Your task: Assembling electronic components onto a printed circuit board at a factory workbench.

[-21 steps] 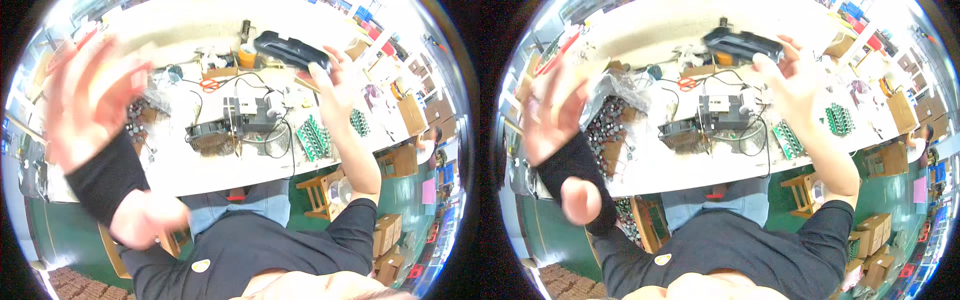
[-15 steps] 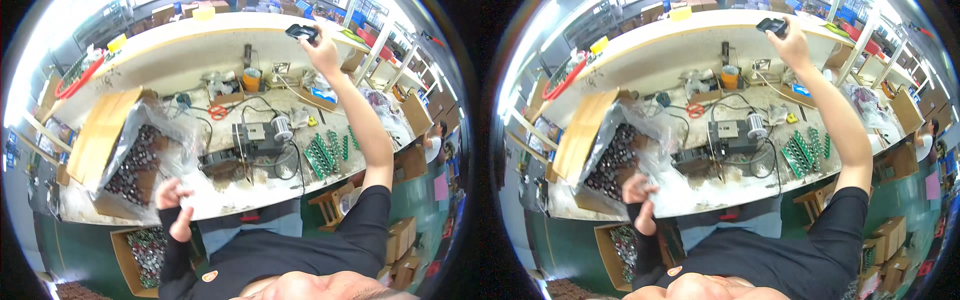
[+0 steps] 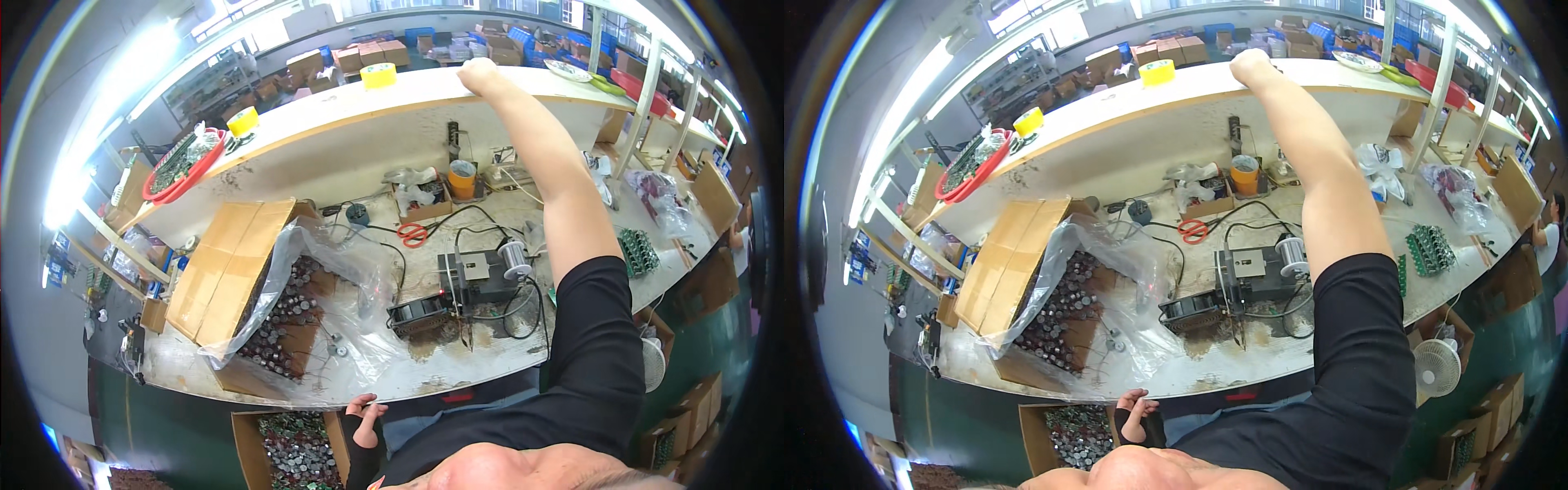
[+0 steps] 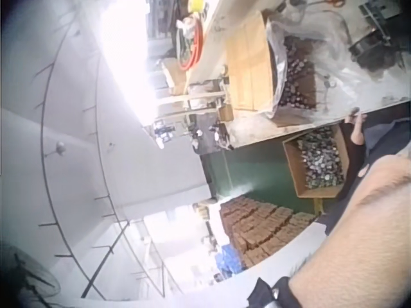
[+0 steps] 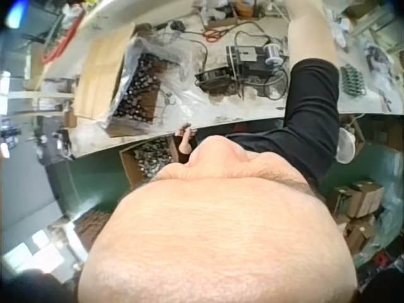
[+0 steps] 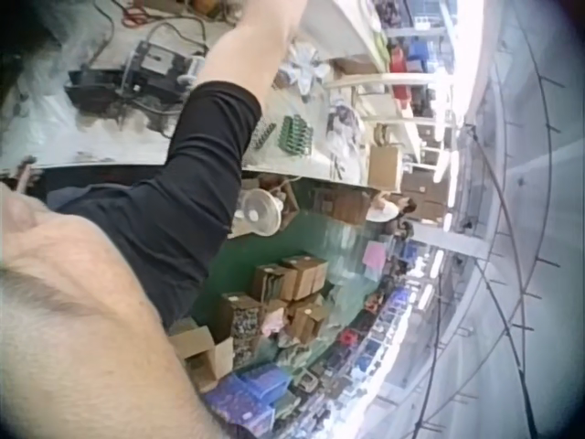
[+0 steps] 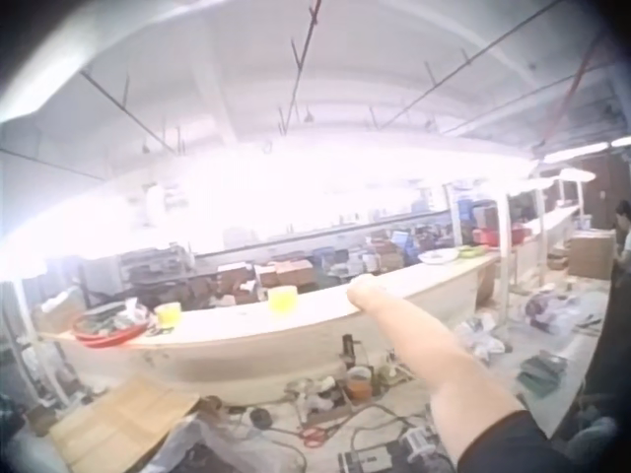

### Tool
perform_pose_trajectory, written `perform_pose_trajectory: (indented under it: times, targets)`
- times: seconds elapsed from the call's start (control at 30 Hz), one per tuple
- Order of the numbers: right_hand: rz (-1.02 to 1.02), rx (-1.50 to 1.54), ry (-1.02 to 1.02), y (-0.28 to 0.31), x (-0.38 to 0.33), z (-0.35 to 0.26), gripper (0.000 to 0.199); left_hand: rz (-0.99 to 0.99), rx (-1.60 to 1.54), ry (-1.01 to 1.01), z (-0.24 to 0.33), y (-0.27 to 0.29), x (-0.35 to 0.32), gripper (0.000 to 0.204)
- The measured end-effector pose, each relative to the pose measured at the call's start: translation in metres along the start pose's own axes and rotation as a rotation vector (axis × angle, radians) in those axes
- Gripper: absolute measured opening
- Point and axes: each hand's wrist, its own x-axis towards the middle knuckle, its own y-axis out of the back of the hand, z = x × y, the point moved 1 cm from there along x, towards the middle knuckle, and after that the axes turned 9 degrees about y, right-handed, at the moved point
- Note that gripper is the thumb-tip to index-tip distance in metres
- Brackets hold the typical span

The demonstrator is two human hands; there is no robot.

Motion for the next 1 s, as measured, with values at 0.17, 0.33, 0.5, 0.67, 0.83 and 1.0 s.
perform_pose_trajectory:
  times: [0.17, 0.33, 0.5, 0.67, 0.83, 1.0]
  targets:
    - [0.123, 0.304, -0.059, -0.003, 0.0, -0.003, 0.034, 0.006, 0.041, 0.035, 0.001, 0.006, 0.007, 0.031]
    - [0.809, 0.465, -0.074, -0.003, -0.059, 0.021, 0.027, -0.056, 0.05, 0.039, 0.009, -0.01, 0.011, 0.03]
    - [0.46, 0.665, -0.05, -0.07, -0.172, -0.015, 0.022, -0.124, -0.01, 0.084, -0.01, -0.012, 0.016, 0.009]
    - [-0.232, 0.678, -0.083, -0.213, -0.279, -0.047, 0.038, -0.298, 0.081, 0.219, -0.016, -0.032, 0.017, 0.024]
    - [-0.04, 0.756, -0.115, -0.231, -0.315, -0.084, 0.043, -0.358, 0.19, 0.248, -0.022, -0.05, 0.0, 0.027]
    - [0.131, 0.536, -0.122, -0.256, -0.317, -0.096, 0.017, -0.455, 0.206, 0.219, -0.039, -0.082, 0.0, 0.027]
